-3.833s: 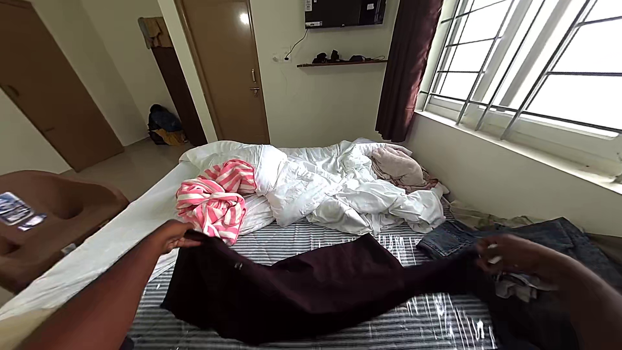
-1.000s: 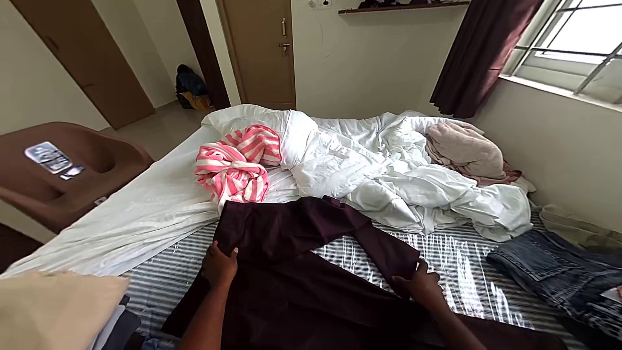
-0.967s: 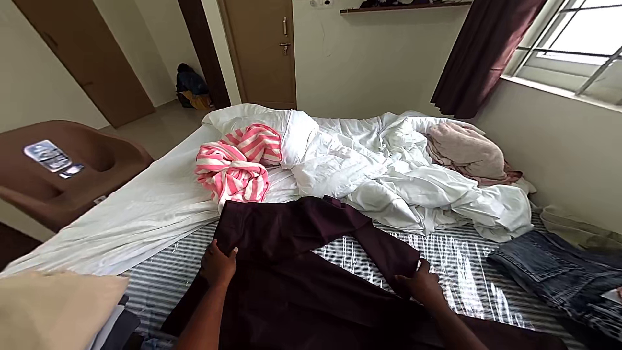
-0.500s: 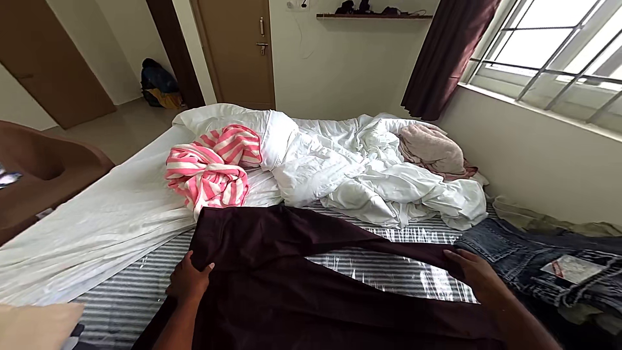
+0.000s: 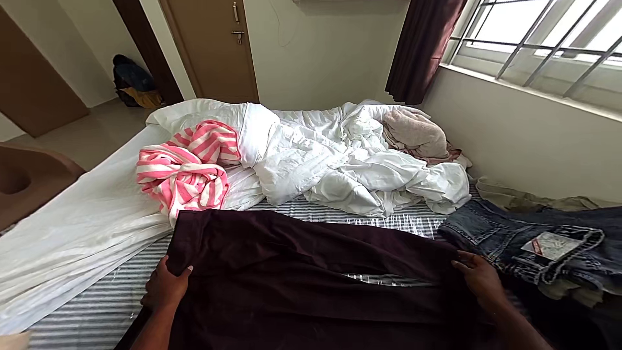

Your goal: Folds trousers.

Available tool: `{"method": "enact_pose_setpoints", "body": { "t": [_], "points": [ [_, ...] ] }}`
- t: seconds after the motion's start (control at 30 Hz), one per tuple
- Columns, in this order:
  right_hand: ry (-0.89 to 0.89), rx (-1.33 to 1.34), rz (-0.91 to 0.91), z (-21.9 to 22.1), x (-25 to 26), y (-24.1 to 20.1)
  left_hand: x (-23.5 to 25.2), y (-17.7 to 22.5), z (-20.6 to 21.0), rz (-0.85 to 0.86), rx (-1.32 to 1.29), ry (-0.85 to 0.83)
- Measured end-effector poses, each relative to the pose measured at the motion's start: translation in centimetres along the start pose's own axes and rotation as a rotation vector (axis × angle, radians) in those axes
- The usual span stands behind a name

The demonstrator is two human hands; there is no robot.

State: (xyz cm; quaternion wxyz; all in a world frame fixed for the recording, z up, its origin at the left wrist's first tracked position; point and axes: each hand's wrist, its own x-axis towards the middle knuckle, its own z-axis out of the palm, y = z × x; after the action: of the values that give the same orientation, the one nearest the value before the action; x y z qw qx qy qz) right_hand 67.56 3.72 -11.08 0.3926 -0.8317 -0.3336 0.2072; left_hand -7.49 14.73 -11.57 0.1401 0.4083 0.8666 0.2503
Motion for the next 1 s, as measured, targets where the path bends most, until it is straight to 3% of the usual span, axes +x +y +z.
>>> {"method": "enact_pose_setpoints", "body": {
  "t": [0.13,0.27,0.33,0.5,0.6,0.7,0.87,1.0],
  "points": [
    [-0.146,-0.084,0.029,0.9,0.3,-0.4,1.4,-1.6,-0.5,-0.019,-0.015,-0.048],
    [-0.030,-0.040,-0.190,0.2,1.4,-0.7,2.0,-2.5,-1.8,-0.026,-0.151,-0.085],
    [0.032,-0.087,-0.244,-0.6,1.9,-0.9,1.9,-2.6,-3.0,-0.051,-0.091,-0.076],
    [-0.198,-0.311,-0.237,-0.4,2.1,-0.9,1.3,-2.9,-4.6,-0.083,0.138,0.006],
    [-0.152,-0.386,-0.238,0.7,1.8,-0.5,0.4,-1.1,-4.4,0.086,0.110,0.174],
    [-0.004,-0.371,-0.230,1.3,1.5,-0.4,-0.3,2.1,-3.3,0.355,0.043,0.203],
    [-0.033,-0.341,-0.248,1.7,1.6,-0.1,-2.4,7.7,-0.4,0.776,0.036,0.017],
    [-0.071,-0.306,-0.256,2.0,1.8,-0.3,-4.0,12.3,3.5,0.969,0.011,-0.149]
  ]
}}
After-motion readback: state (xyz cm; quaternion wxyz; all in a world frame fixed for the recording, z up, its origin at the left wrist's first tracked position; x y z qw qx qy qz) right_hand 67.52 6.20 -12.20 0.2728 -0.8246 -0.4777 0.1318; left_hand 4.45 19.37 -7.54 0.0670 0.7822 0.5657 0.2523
